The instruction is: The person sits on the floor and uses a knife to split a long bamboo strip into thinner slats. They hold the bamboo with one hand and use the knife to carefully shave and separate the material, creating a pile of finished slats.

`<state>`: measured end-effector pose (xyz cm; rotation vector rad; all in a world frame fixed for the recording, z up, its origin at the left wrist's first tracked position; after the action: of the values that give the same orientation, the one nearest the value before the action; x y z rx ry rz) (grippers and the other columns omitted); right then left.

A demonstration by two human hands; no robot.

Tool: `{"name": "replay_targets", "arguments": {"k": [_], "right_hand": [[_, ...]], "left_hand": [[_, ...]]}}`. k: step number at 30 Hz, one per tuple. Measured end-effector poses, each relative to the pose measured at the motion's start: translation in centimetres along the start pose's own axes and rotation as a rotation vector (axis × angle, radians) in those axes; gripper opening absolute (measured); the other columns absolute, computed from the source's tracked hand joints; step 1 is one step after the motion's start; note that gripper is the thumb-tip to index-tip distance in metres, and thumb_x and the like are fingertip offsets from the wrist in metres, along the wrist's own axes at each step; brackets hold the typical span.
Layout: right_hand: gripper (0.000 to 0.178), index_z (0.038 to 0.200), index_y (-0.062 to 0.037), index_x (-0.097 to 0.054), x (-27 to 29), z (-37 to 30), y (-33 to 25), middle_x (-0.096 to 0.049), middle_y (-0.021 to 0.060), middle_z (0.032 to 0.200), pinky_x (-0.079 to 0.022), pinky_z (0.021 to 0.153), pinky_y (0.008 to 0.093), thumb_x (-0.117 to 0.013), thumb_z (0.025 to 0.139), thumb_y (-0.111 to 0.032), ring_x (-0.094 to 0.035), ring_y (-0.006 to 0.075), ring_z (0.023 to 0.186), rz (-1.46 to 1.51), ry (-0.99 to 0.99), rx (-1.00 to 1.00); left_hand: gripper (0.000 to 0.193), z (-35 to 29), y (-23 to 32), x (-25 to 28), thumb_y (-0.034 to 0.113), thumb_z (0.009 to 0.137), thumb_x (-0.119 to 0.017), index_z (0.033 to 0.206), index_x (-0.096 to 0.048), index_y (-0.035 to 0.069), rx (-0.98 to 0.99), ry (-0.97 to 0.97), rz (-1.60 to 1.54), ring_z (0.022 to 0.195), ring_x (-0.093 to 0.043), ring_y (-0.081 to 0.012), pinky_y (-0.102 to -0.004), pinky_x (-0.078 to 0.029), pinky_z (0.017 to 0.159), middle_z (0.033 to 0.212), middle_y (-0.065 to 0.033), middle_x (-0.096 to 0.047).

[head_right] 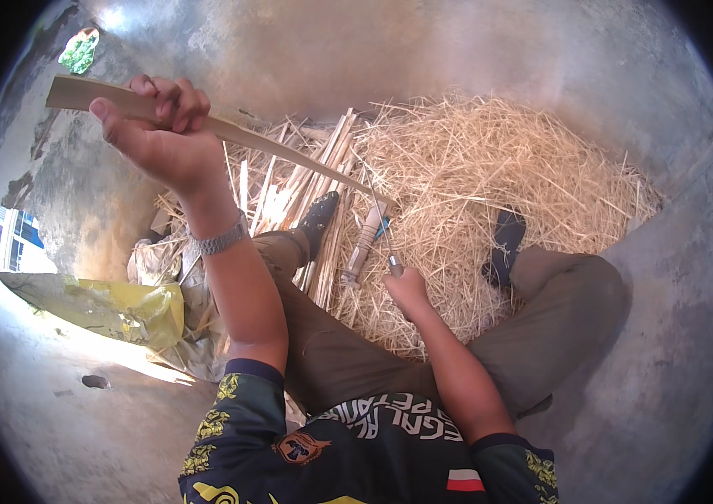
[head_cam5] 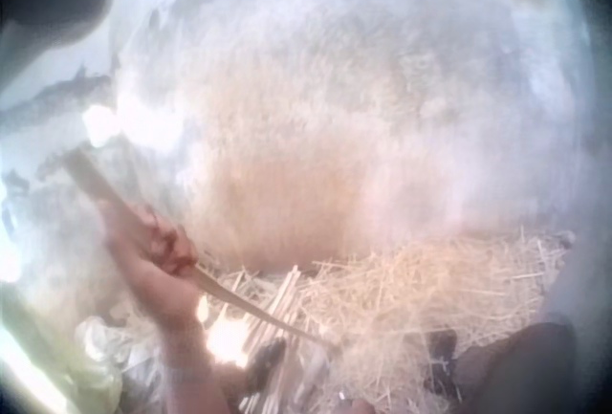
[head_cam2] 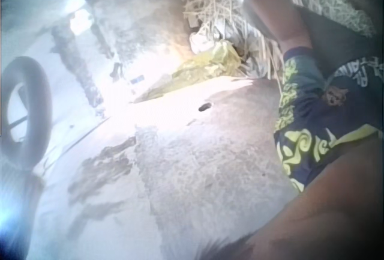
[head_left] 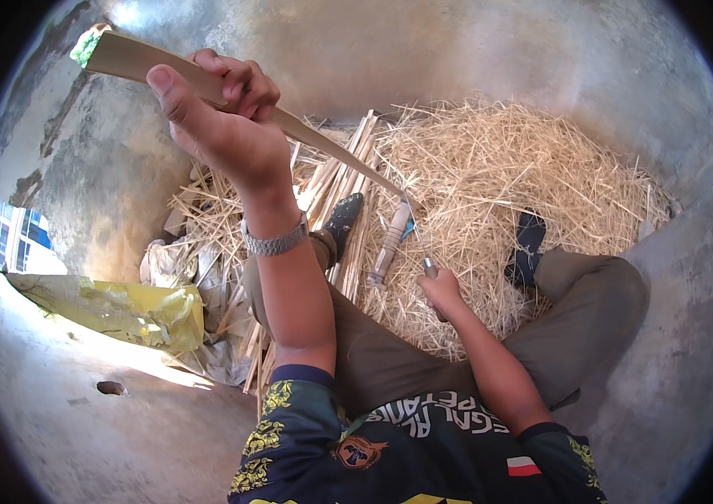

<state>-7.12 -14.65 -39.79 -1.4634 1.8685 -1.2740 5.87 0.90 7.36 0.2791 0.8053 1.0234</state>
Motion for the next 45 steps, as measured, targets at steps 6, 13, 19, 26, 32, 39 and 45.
{"name": "replay_targets", "arguments": {"k": [6,13,19,26,32,39,45], "right_hand": [[0.026,0.080,-0.0056,-0.053,-1.3,-1.4,-1.7,-0.044,-0.0015,0.053,-0.037,0.038,0.0306,-0.071,0.090,-0.022,-0.042,0.0103,0.037,0.701,-0.449,-0.309],[0.028,0.081,-0.0059,-0.056,0.4,-3.7,-6.5,-0.047,-0.0037,0.057,-0.035,0.045,0.0268,-0.072,0.093,-0.026,-0.038,0.0060,0.044,0.209,-0.010,0.175],[0.032,0.095,0.0016,-0.069,1.4,-6.8,-11.4,-0.064,0.0102,0.063,-0.047,0.057,0.0339,-0.070,0.093,-0.030,-0.060,0.0134,0.057,-0.024,0.134,0.577],[0.034,0.092,0.0062,-0.067,2.0,1.7,3.4,-0.066,0.0180,0.072,-0.050,0.063,0.0442,-0.066,0.081,-0.026,-0.067,0.0303,0.065,-0.253,0.099,-0.082],[0.018,0.083,-0.0024,-0.057,0.3,-0.1,0.2,-0.052,0.0051,0.060,-0.043,0.045,0.0370,-0.068,0.084,-0.016,-0.052,0.0173,0.047,0.165,-0.020,-0.162],[0.017,0.080,-0.0035,-0.056,0.5,0.1,-0.8,-0.054,0.0040,0.059,-0.044,0.050,0.0360,-0.066,0.084,-0.017,-0.051,0.0179,0.047,0.529,-0.259,-0.279],[0.016,0.081,0.0009,-0.061,2.8,-4.4,-8.7,-0.059,0.0056,0.062,-0.044,0.055,0.0351,-0.066,0.086,-0.014,-0.057,0.0136,0.056,0.073,0.336,0.525]], "left_hand": [[0.053,-0.1,0.0,-0.3,0.063,0.095,-0.056,0.085,-0.049,0.012,-0.009,-0.008,-0.020,0.052,-0.029,-0.0090,-0.0244,-0.021,0.050,0.063,0.0025,-0.038],[0.050,0.3,-0.2,0.3,0.061,0.097,-0.053,0.086,-0.049,0.012,0.002,-0.001,-0.017,0.053,-0.029,-0.0092,-0.0249,-0.022,0.051,0.064,0.0033,-0.036],[0.060,0.7,-0.2,0.9,0.066,0.098,-0.048,0.091,-0.048,0.007,-0.021,-0.009,0.004,0.054,-0.031,-0.0087,-0.0235,-0.023,0.051,0.067,0.0003,-0.038],[0.058,0.1,0.2,-0.7,0.063,0.100,-0.046,0.084,-0.046,0.006,0.011,-0.044,-0.071,0.048,-0.027,-0.0085,-0.0248,-0.019,0.045,0.061,0.0007,-0.035],[0.052,-1.6,0.5,-2.5,0.058,0.100,-0.049,0.085,-0.045,0.008,-0.024,-0.080,0.005,0.049,-0.026,-0.0088,-0.0252,-0.020,0.047,0.063,0.0013,-0.033],[0.051,-2.0,0.7,-3.2,0.054,0.101,-0.051,0.086,-0.050,0.005,-0.037,-0.112,-0.018,0.048,-0.030,-0.0078,-0.0232,-0.020,0.045,0.063,-0.0020,-0.038],[0.049,-1.7,0.5,-2.6,0.057,0.097,-0.053,0.086,-0.046,0.010,-0.021,-0.066,0.033,0.051,-0.028,-0.0087,-0.0250,-0.021,0.049,0.063,0.0027,-0.033]]}}
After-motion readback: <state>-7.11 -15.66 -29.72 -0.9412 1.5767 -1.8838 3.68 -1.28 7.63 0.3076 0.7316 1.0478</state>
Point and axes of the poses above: each hand's wrist, its own z-axis towards the middle knuckle, its own x-axis out of the back of the hand, y = z × x, the point moved 6 cm from there along z, towards the middle knuckle
